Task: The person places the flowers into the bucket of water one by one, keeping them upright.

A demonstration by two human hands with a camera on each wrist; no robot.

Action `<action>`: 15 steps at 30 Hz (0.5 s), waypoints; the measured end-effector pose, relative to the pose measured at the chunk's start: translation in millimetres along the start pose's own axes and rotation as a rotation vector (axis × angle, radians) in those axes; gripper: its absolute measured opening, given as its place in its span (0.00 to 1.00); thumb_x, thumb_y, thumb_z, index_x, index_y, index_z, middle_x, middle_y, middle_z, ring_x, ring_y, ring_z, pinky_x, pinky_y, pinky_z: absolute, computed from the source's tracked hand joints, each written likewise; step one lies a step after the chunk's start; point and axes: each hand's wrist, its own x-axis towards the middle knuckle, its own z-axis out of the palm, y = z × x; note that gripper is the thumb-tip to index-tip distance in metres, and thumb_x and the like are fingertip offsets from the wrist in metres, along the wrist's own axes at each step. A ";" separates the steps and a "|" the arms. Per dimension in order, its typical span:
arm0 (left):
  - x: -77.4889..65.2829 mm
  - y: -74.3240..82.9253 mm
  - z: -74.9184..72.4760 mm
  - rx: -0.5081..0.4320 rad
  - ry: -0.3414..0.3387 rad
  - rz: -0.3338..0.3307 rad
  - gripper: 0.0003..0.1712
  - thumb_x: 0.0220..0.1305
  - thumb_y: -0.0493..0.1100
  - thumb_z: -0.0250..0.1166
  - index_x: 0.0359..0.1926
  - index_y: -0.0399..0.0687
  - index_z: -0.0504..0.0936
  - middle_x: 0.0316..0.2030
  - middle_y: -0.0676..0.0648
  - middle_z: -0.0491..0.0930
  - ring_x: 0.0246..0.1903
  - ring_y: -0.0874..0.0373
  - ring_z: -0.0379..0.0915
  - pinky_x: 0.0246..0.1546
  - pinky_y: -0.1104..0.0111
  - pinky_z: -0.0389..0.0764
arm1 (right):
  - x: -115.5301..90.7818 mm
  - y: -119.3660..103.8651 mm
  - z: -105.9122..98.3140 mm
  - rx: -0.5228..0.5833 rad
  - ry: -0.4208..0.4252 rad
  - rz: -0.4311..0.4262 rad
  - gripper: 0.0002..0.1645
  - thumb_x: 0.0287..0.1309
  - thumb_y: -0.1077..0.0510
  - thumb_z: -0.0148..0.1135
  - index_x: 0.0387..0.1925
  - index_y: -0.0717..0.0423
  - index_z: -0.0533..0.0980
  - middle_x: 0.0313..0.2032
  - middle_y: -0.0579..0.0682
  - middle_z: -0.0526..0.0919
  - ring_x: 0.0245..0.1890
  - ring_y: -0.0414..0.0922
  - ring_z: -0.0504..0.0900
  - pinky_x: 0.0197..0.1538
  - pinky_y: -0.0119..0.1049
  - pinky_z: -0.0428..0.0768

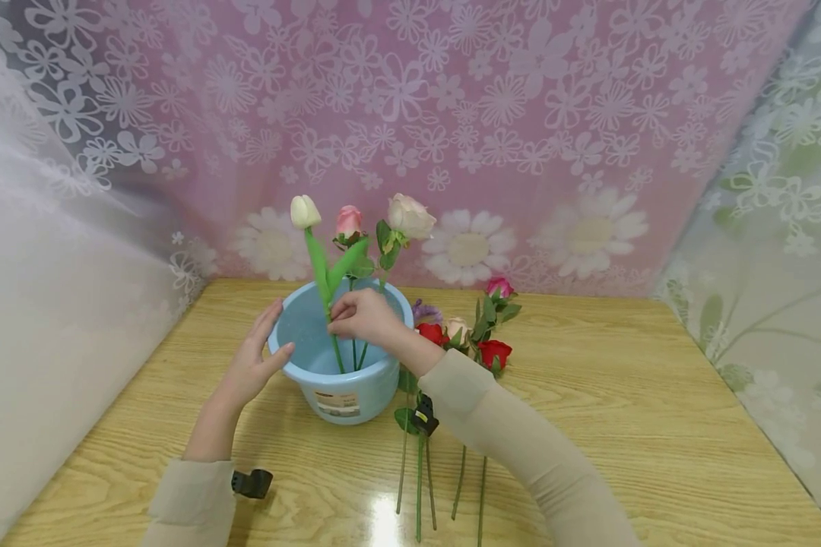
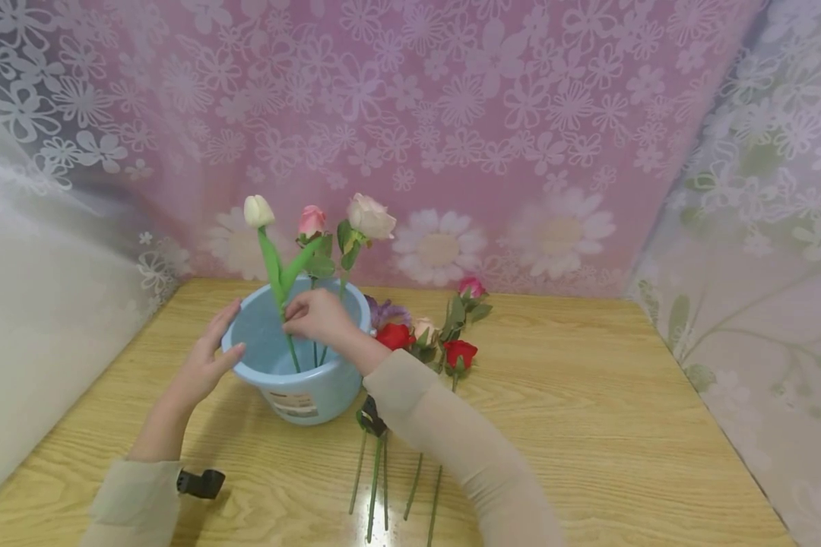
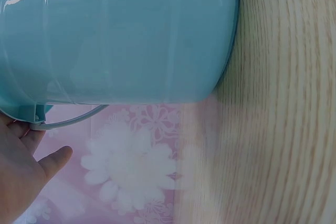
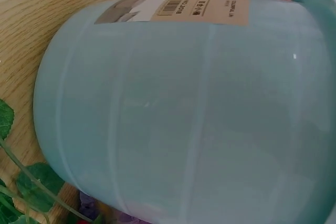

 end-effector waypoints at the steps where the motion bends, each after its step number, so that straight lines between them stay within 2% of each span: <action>1: 0.0 -0.3 -0.1 -0.001 -0.003 0.000 0.37 0.55 0.32 0.54 0.63 0.25 0.49 0.63 0.29 0.45 0.62 0.35 0.38 0.55 0.40 0.44 | 1.2 -0.1 0.8 -0.004 -0.002 0.005 0.08 0.48 0.66 0.62 0.33 0.66 0.77 0.29 0.54 0.81 0.27 0.46 0.81 0.34 0.37 0.79; 7: 0.2 -1.0 0.2 -0.009 -0.011 -0.002 0.37 0.55 0.32 0.54 0.63 0.25 0.48 0.63 0.29 0.44 0.62 0.35 0.37 0.55 0.40 0.44 | 6.1 -2.8 3.9 -0.027 -0.008 0.062 0.09 0.46 0.67 0.64 0.33 0.66 0.77 0.28 0.54 0.81 0.25 0.43 0.81 0.30 0.30 0.78; 15: 0.1 -0.1 0.4 -0.006 -0.003 -0.001 0.37 0.55 0.31 0.54 0.63 0.24 0.49 0.62 0.28 0.45 0.61 0.35 0.38 0.56 0.41 0.44 | 11.2 -2.4 5.7 -0.011 -0.021 0.141 0.08 0.47 0.68 0.63 0.33 0.67 0.77 0.28 0.55 0.80 0.29 0.48 0.81 0.34 0.36 0.79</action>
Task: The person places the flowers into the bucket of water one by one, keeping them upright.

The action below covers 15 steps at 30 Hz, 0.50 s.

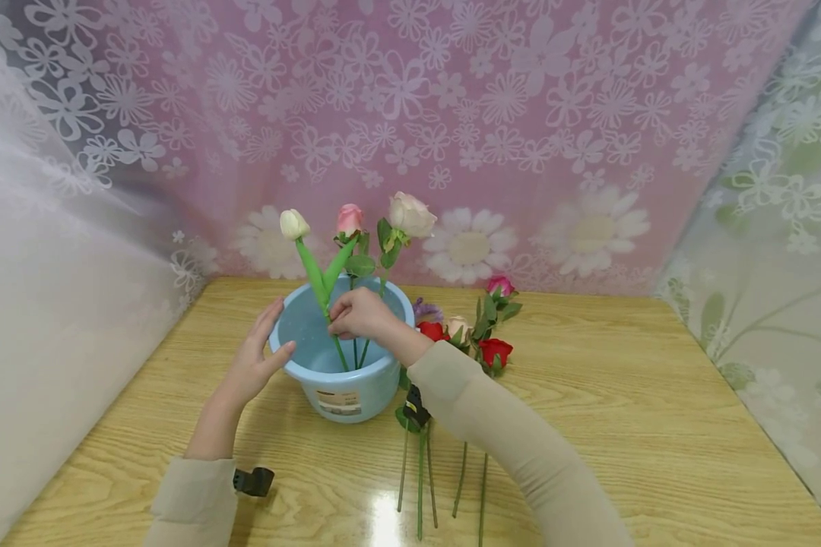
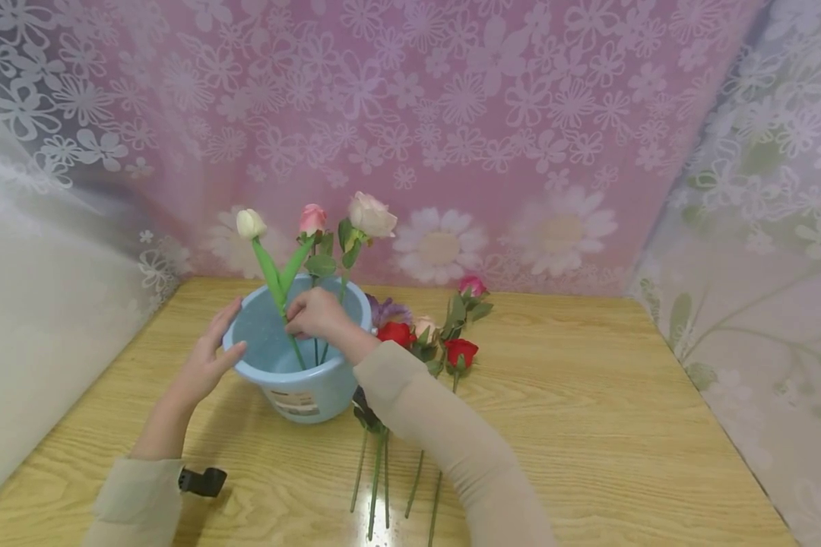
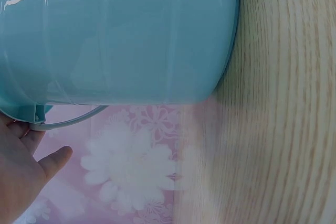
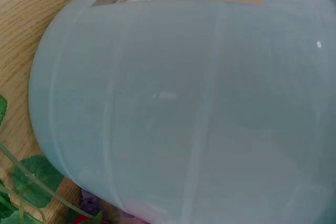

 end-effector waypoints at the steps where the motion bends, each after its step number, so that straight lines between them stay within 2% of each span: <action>1: 0.0 0.1 -0.1 0.000 0.000 -0.001 0.37 0.55 0.31 0.54 0.63 0.24 0.49 0.62 0.28 0.45 0.62 0.35 0.38 0.55 0.41 0.43 | 0.4 0.2 0.1 -0.005 -0.002 0.004 0.08 0.47 0.68 0.62 0.33 0.67 0.77 0.28 0.55 0.80 0.29 0.48 0.81 0.33 0.35 0.79; 8: -0.4 0.0 -0.5 0.010 -0.003 -0.007 0.37 0.55 0.32 0.54 0.63 0.25 0.48 0.63 0.29 0.45 0.62 0.35 0.37 0.55 0.40 0.44 | 2.9 2.0 0.0 -0.022 -0.001 0.031 0.09 0.48 0.68 0.61 0.34 0.67 0.77 0.34 0.54 0.78 0.28 0.45 0.80 0.32 0.33 0.79; 15: -0.7 0.3 -0.4 0.007 -0.004 -0.008 0.37 0.55 0.32 0.54 0.63 0.26 0.48 0.63 0.29 0.45 0.62 0.35 0.38 0.55 0.40 0.45 | 2.1 2.4 -0.7 -0.037 0.007 0.057 0.12 0.49 0.67 0.62 0.38 0.66 0.77 0.37 0.54 0.78 0.31 0.47 0.80 0.35 0.36 0.78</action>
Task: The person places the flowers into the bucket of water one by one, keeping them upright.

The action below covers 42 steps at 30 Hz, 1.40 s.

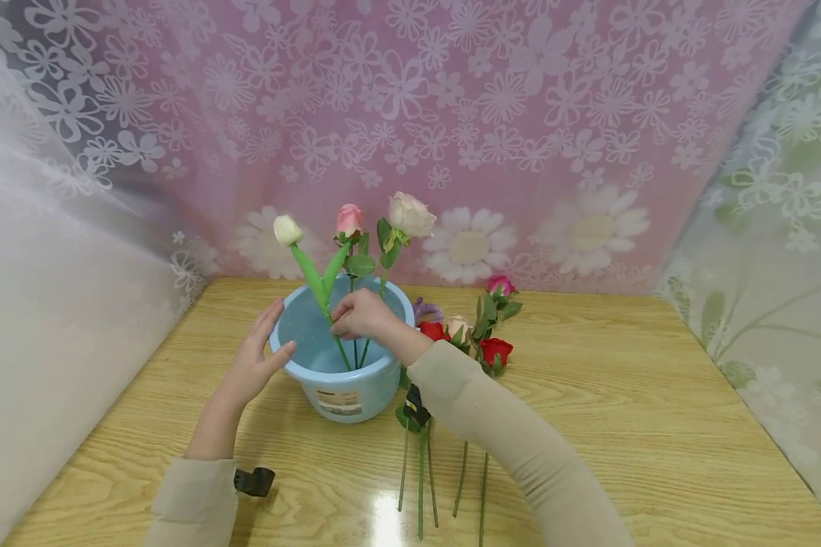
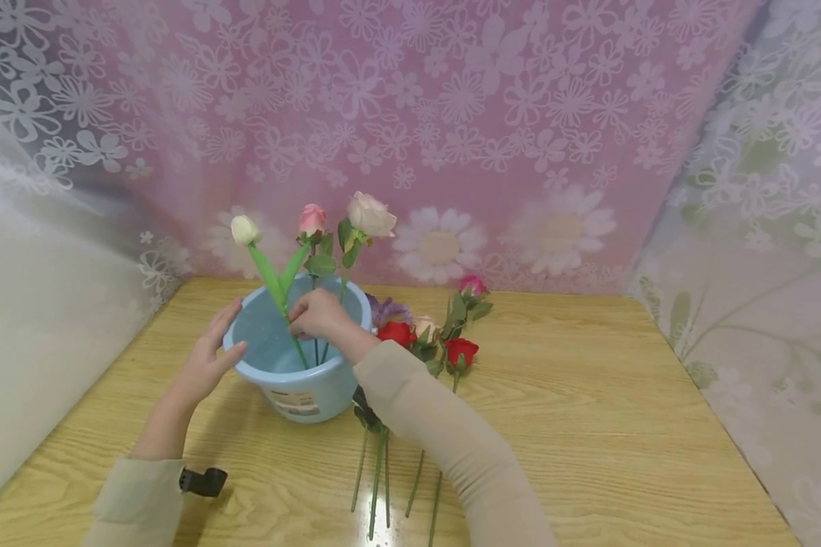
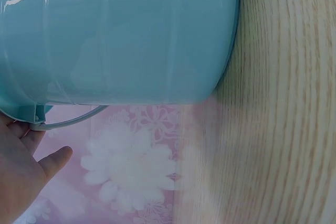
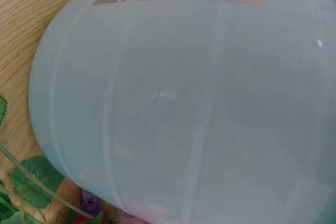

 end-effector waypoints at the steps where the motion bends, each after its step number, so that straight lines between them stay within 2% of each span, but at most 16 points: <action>1: 0.0 -0.1 0.1 -0.003 -0.001 0.000 0.37 0.55 0.33 0.54 0.63 0.26 0.48 0.63 0.29 0.45 0.62 0.35 0.37 0.55 0.40 0.44 | -0.2 0.2 -0.2 -0.006 0.003 0.005 0.12 0.49 0.66 0.62 0.39 0.65 0.77 0.37 0.53 0.78 0.32 0.48 0.80 0.36 0.37 0.78; 9: -0.8 -1.9 1.2 -0.011 -0.007 -0.005 0.37 0.56 0.32 0.54 0.63 0.26 0.48 0.63 0.28 0.44 0.62 0.34 0.37 0.55 0.40 0.44 | -3.6 1.2 -1.6 0.021 0.007 0.010 0.14 0.48 0.65 0.63 0.40 0.65 0.77 0.38 0.53 0.78 0.38 0.52 0.79 0.40 0.39 0.77; 16: -2.2 -4.3 4.7 -0.026 -0.013 -0.017 0.38 0.56 0.33 0.54 0.64 0.28 0.47 0.63 0.28 0.43 0.62 0.35 0.36 0.55 0.40 0.42 | -14.3 2.6 -6.4 0.131 -0.004 0.001 0.17 0.49 0.63 0.62 0.43 0.64 0.76 0.37 0.52 0.79 0.41 0.52 0.78 0.45 0.41 0.75; 19: -1.6 -16.1 6.3 -0.017 -0.009 -0.012 0.38 0.57 0.35 0.55 0.65 0.31 0.47 0.64 0.30 0.44 0.62 0.37 0.36 0.55 0.40 0.43 | -20.1 3.5 -9.6 0.173 -0.012 -0.027 0.17 0.49 0.63 0.62 0.44 0.65 0.75 0.37 0.53 0.80 0.39 0.48 0.79 0.45 0.41 0.75; 22: -0.6 -31.4 6.9 -0.005 -0.002 -0.004 0.39 0.57 0.38 0.56 0.66 0.33 0.48 0.64 0.33 0.45 0.63 0.39 0.37 0.56 0.41 0.44 | -26.9 2.3 -14.1 0.168 -0.019 -0.060 0.19 0.50 0.61 0.62 0.45 0.65 0.75 0.37 0.52 0.80 0.37 0.46 0.79 0.43 0.40 0.76; 26: 0.7 -43.5 6.5 0.016 0.014 0.014 0.39 0.57 0.40 0.57 0.66 0.35 0.49 0.65 0.36 0.46 0.63 0.41 0.38 0.56 0.41 0.44 | -37.2 -1.8 -22.7 0.182 -0.011 -0.082 0.20 0.50 0.60 0.62 0.46 0.63 0.74 0.37 0.52 0.80 0.38 0.48 0.79 0.43 0.40 0.76; 30: 1.4 -42.4 4.9 0.026 0.021 0.018 0.39 0.57 0.40 0.57 0.66 0.36 0.50 0.65 0.36 0.46 0.63 0.41 0.38 0.56 0.41 0.44 | -45.9 -2.7 -31.5 0.260 -0.016 -0.113 0.19 0.51 0.62 0.62 0.46 0.65 0.74 0.39 0.55 0.79 0.43 0.51 0.77 0.45 0.39 0.75; 31: 1.3 -37.3 4.3 0.021 0.020 0.015 0.39 0.56 0.39 0.57 0.65 0.34 0.49 0.65 0.35 0.46 0.63 0.40 0.38 0.56 0.41 0.44 | -48.7 -2.5 -33.6 0.269 -0.020 -0.124 0.19 0.51 0.62 0.62 0.46 0.65 0.74 0.39 0.55 0.79 0.43 0.52 0.77 0.45 0.39 0.75; 36: 1.3 -29.2 2.9 0.016 0.027 0.017 0.38 0.55 0.36 0.56 0.64 0.31 0.50 0.64 0.32 0.47 0.62 0.37 0.39 0.55 0.41 0.45 | -62.3 0.5 -44.7 0.284 -0.001 -0.164 0.18 0.50 0.61 0.62 0.44 0.65 0.75 0.39 0.56 0.80 0.42 0.48 0.78 0.45 0.38 0.76; 38: 2.0 -33.6 2.5 0.023 0.027 0.017 0.39 0.56 0.38 0.57 0.65 0.32 0.50 0.64 0.33 0.47 0.62 0.38 0.39 0.55 0.41 0.45 | -67.7 2.5 -49.9 0.279 0.014 -0.173 0.18 0.50 0.61 0.62 0.44 0.64 0.75 0.39 0.55 0.80 0.41 0.46 0.78 0.44 0.37 0.76; 42: 3.1 -39.5 1.3 0.019 0.024 0.021 0.39 0.57 0.40 0.57 0.66 0.35 0.49 0.64 0.35 0.47 0.63 0.39 0.40 0.56 0.41 0.45 | -77.5 9.1 -58.9 0.268 0.037 -0.172 0.18 0.50 0.60 0.62 0.44 0.64 0.75 0.39 0.55 0.80 0.41 0.47 0.78 0.44 0.37 0.76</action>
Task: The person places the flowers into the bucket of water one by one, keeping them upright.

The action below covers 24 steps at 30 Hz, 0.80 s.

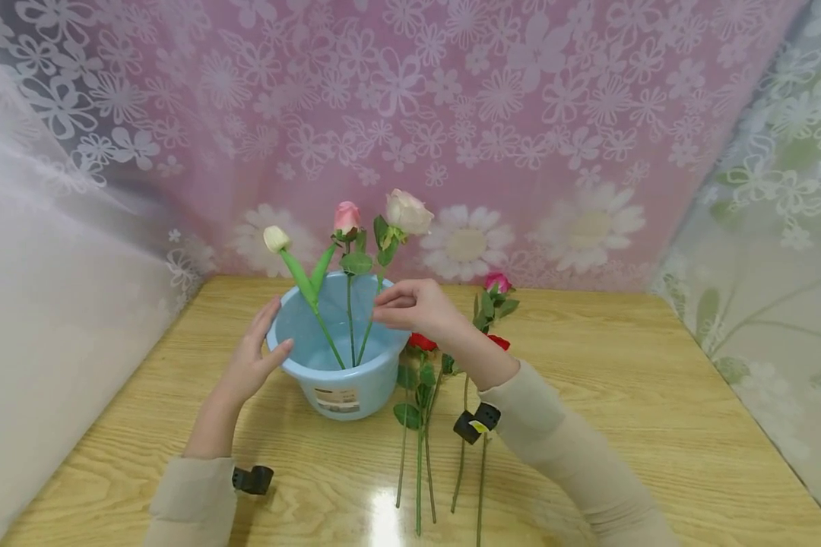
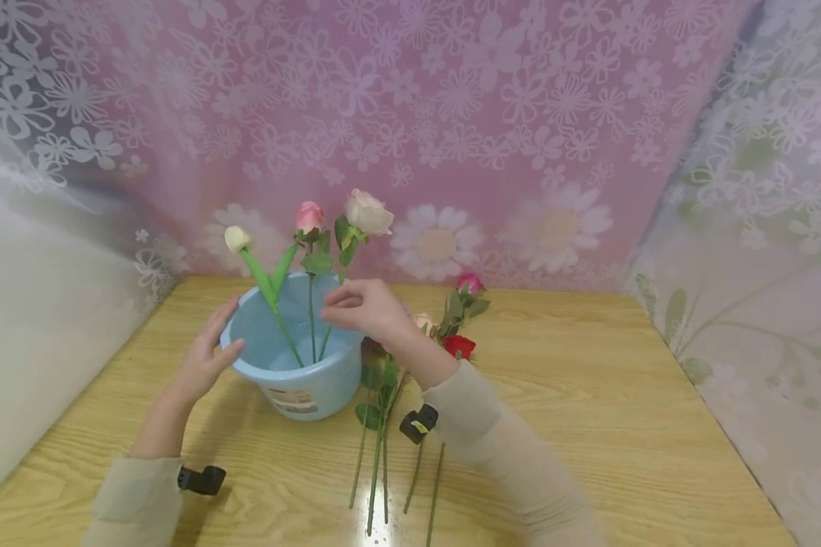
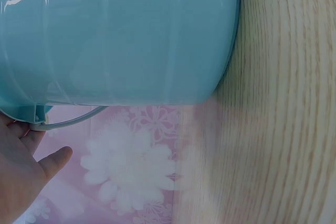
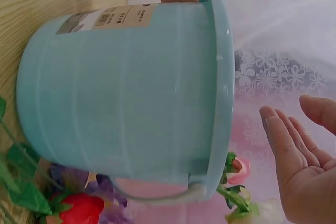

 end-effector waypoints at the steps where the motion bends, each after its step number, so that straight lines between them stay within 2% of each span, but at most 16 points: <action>1: 0.0 -0.6 -0.1 -0.004 -0.001 0.000 0.39 0.57 0.40 0.57 0.66 0.36 0.49 0.65 0.35 0.46 0.63 0.39 0.40 0.56 0.41 0.45 | -2.7 1.1 -2.5 -0.005 0.005 0.006 0.18 0.50 0.60 0.62 0.44 0.64 0.75 0.39 0.55 0.80 0.41 0.48 0.78 0.44 0.37 0.76; 5: -0.2 -0.7 -0.6 -0.010 0.000 0.002 0.39 0.57 0.40 0.57 0.66 0.36 0.49 0.65 0.36 0.46 0.62 0.39 0.40 0.55 0.41 0.45 | -12.5 7.1 -12.8 -0.044 0.029 0.032 0.18 0.50 0.59 0.63 0.43 0.62 0.75 0.39 0.54 0.80 0.39 0.46 0.78 0.42 0.38 0.76; 11: 0.9 -0.3 -0.5 0.002 -0.009 -0.008 0.39 0.58 0.41 0.56 0.66 0.37 0.49 0.65 0.37 0.46 0.63 0.40 0.39 0.55 0.41 0.45 | -25.4 18.1 -29.9 -0.089 0.075 0.021 0.18 0.49 0.57 0.63 0.42 0.62 0.76 0.38 0.55 0.81 0.38 0.47 0.79 0.40 0.40 0.77; 19: 0.7 -0.1 -0.1 -0.005 -0.006 -0.011 0.39 0.57 0.40 0.57 0.66 0.37 0.49 0.65 0.37 0.46 0.63 0.39 0.39 0.55 0.40 0.45 | -45.2 39.1 -54.4 -0.087 0.144 0.085 0.20 0.50 0.57 0.62 0.44 0.65 0.74 0.38 0.57 0.81 0.38 0.47 0.79 0.41 0.39 0.77; 24: 1.0 -1.4 0.0 -0.006 -0.001 -0.008 0.39 0.57 0.41 0.57 0.66 0.36 0.50 0.65 0.36 0.47 0.63 0.40 0.39 0.56 0.41 0.45 | -55.1 53.5 -69.4 -0.071 0.152 0.122 0.21 0.52 0.58 0.60 0.45 0.68 0.72 0.38 0.58 0.80 0.38 0.46 0.79 0.43 0.40 0.76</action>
